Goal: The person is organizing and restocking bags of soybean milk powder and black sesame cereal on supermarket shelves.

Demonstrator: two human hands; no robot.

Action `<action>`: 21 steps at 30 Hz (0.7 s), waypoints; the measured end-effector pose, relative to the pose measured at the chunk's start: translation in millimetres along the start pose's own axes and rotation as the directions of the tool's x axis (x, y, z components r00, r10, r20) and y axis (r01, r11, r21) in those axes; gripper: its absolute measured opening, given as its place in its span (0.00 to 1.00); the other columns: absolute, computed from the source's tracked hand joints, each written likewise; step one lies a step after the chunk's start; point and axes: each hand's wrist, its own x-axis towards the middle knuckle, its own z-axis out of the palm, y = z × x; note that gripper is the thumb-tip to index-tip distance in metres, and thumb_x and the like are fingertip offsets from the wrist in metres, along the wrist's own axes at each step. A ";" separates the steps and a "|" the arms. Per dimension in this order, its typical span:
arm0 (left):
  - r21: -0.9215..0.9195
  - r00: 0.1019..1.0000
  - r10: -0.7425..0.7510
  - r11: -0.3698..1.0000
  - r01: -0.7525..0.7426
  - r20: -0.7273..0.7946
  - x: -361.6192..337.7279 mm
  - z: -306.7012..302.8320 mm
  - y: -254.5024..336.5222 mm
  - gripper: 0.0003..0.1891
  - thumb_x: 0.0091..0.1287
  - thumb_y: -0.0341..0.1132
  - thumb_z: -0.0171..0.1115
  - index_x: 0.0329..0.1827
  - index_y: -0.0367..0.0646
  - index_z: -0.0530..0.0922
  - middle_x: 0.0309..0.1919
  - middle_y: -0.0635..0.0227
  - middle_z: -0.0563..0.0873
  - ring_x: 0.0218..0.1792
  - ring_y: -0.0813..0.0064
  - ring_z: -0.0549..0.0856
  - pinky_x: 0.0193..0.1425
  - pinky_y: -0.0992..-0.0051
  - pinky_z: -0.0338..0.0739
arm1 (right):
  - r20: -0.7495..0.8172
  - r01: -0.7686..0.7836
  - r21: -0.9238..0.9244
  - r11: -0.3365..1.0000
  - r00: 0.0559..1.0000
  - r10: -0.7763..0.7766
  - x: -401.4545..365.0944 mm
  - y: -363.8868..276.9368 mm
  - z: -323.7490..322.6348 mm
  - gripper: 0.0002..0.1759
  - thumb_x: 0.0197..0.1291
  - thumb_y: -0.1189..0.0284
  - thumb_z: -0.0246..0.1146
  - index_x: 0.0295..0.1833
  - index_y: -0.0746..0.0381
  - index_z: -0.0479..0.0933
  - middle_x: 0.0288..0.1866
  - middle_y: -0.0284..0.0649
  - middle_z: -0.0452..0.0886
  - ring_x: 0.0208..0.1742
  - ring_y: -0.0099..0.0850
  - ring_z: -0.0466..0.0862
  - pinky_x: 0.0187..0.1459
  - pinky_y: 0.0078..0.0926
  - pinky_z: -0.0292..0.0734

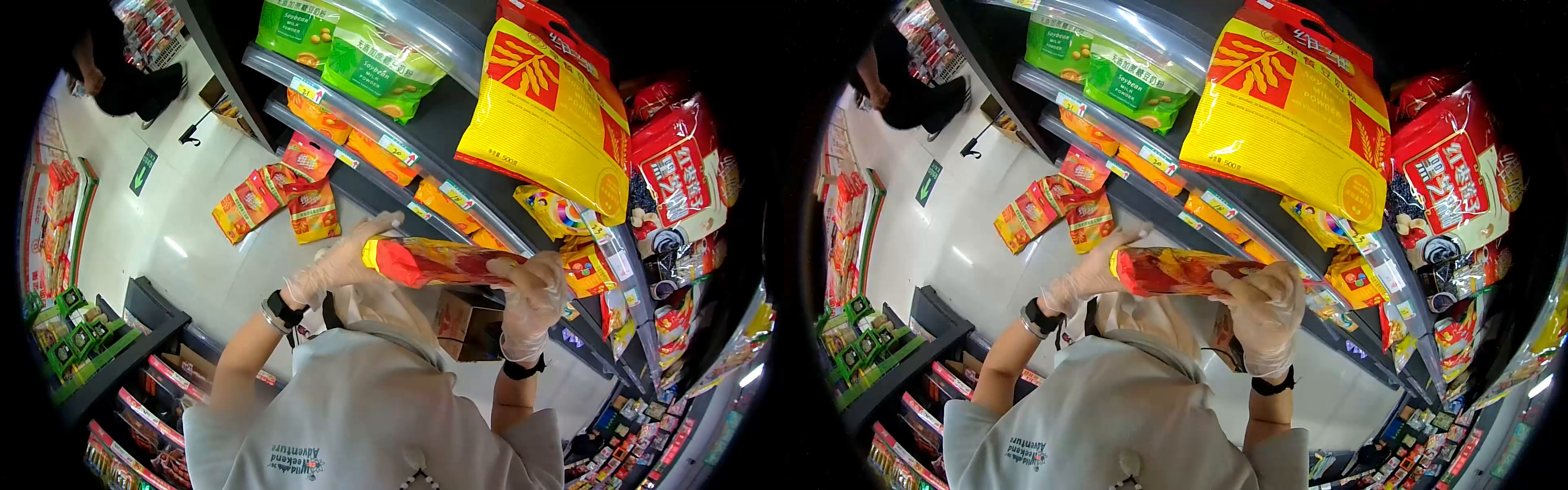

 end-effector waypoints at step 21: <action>-0.367 0.770 -0.452 0.880 0.302 -0.451 -84.1 7.4 -2.0 0.09 0.57 0.30 0.63 0.37 0.34 0.79 0.29 0.52 0.81 0.31 0.60 0.81 0.37 0.67 0.73 | 0.119 -0.641 0.619 0.454 0.648 0.753 -93.1 63.4 100.9 0.21 0.65 0.68 0.51 0.61 0.63 0.63 0.61 0.43 0.65 0.59 0.36 0.68 0.63 0.34 0.60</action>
